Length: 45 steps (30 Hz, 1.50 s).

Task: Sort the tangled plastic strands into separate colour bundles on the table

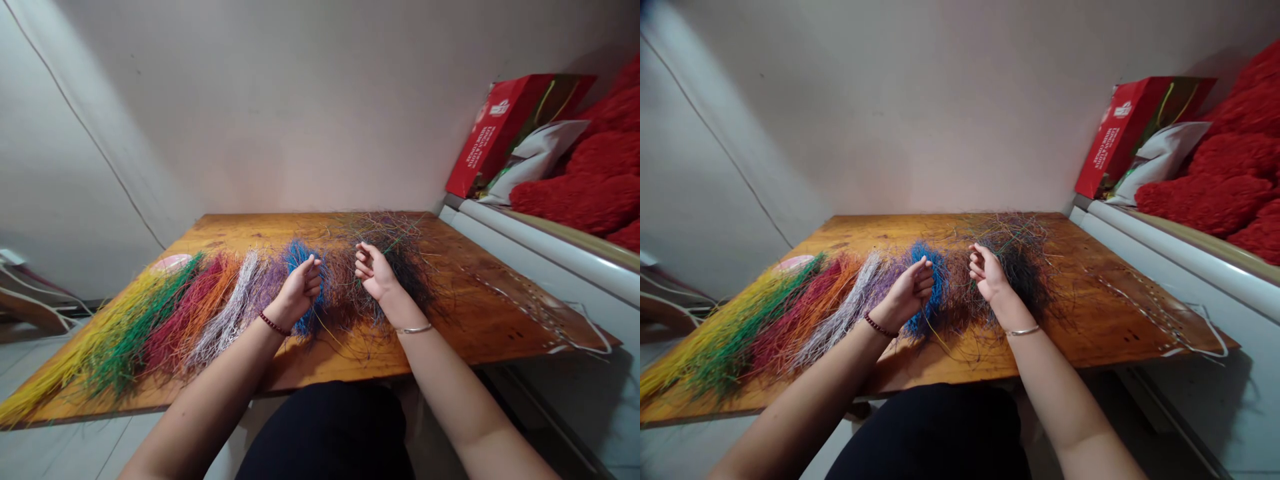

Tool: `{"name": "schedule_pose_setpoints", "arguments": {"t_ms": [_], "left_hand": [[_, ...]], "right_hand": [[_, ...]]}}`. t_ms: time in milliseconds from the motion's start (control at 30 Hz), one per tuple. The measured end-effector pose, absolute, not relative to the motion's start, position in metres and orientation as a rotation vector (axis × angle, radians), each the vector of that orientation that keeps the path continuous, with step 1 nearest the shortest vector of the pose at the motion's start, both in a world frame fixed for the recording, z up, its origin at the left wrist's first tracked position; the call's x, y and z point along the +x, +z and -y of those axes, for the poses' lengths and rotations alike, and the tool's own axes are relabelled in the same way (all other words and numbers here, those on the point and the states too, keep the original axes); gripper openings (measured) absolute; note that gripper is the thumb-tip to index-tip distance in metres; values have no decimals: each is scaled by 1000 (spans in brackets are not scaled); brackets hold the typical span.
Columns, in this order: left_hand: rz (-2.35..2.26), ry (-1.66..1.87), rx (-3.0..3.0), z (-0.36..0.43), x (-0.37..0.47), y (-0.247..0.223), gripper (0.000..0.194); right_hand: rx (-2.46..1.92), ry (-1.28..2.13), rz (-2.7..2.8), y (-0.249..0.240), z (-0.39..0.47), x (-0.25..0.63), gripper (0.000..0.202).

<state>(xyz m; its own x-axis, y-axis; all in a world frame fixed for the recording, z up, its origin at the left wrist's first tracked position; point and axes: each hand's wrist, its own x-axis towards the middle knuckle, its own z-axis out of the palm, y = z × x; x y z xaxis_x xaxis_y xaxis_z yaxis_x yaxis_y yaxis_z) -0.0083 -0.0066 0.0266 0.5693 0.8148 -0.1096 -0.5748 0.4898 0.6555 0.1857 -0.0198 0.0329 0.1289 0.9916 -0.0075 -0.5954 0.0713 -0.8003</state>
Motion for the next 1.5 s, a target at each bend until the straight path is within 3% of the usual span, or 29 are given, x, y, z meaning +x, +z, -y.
{"name": "schedule_pose_setpoints", "arguments": {"t_ms": [100, 200, 567, 767, 900, 1000, 1267, 1500], "left_hand": [[-447, 889, 641, 9, -7, 29, 43], [-452, 909, 697, 12, -7, 32, 51], [-433, 989, 850, 28, -9, 47, 51], [-329, 1025, 749, 60, -29, 95, 51], [-375, 1091, 776, 107, -62, 135, 52], [-461, 1203, 833, 139, -81, 148, 51], [-978, 1076, 1334, 113, -33, 96, 34], [-816, 1011, 1615, 69, 14, 83, 34]], "right_hand": [[-759, 1333, 655, 33, 20, 186, 23], [-761, 1340, 660, 34, 20, 186, 23], [-727, 1373, 673, 34, 21, 186, 22], [-691, 1424, 687, 36, 23, 186, 22], [-656, 1457, 738, 42, 30, 182, 45], [-624, 1420, 812, 48, 38, 179, 52], [-370, 1826, 1152, 38, 61, 180, 46], [-214, 2070, 1222, 26, 58, 184, 54]]}}
